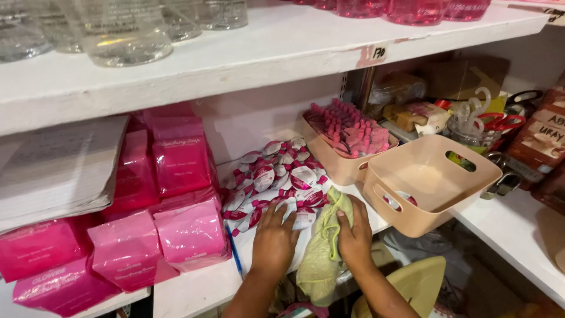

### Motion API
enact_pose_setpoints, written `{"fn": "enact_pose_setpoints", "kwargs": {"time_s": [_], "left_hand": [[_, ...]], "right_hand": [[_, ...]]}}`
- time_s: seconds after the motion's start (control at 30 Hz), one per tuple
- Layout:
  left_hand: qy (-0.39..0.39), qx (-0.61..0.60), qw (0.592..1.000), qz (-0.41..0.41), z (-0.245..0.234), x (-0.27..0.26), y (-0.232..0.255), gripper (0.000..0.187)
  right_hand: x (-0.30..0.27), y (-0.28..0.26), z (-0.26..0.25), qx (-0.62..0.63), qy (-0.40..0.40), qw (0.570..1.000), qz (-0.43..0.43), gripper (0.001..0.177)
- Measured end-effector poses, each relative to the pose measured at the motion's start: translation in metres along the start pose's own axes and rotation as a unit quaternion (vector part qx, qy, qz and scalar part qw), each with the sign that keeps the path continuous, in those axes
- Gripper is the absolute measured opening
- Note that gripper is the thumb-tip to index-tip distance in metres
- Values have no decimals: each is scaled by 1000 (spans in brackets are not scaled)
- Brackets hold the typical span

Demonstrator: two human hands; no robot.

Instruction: Wiping small product packets with a cloth and placing them into a plastic bin on a storage shelf.

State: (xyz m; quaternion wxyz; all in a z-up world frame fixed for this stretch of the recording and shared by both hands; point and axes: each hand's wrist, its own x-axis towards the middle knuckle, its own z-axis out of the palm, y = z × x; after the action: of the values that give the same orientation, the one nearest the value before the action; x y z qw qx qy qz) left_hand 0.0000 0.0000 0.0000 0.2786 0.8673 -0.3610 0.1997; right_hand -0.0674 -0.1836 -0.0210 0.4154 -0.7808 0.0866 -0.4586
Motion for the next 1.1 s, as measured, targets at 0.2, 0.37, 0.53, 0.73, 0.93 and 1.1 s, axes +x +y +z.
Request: {"fn": "enact_pose_setpoints", "kwargs": {"time_s": [0.2,0.37,0.53,0.73,0.93,1.1], "left_hand": [[113,-253,940,-199,0,-14,6,20],[81,-648,708,-268,104,-47,-50,23],[16,-785,582,-210,16,-60,-2,43],[-30,-843,484,-232,-30,-59,30,54],[31,-797,555,-235,-6,-59,-1,41],[125,-798,563,-175,53,-58,-42,33]], "right_hand": [[-10,-18,0,217,-14,957,192,45],[-72,-92,27,122,-75,989,-19,58],[-78,-112,33,-20,-111,983,-144,62],[-39,-91,41,81,-71,991,-84,47],[-33,-121,24,162,-109,968,157,37],[-78,-149,14,54,-157,976,-140,43]]}}
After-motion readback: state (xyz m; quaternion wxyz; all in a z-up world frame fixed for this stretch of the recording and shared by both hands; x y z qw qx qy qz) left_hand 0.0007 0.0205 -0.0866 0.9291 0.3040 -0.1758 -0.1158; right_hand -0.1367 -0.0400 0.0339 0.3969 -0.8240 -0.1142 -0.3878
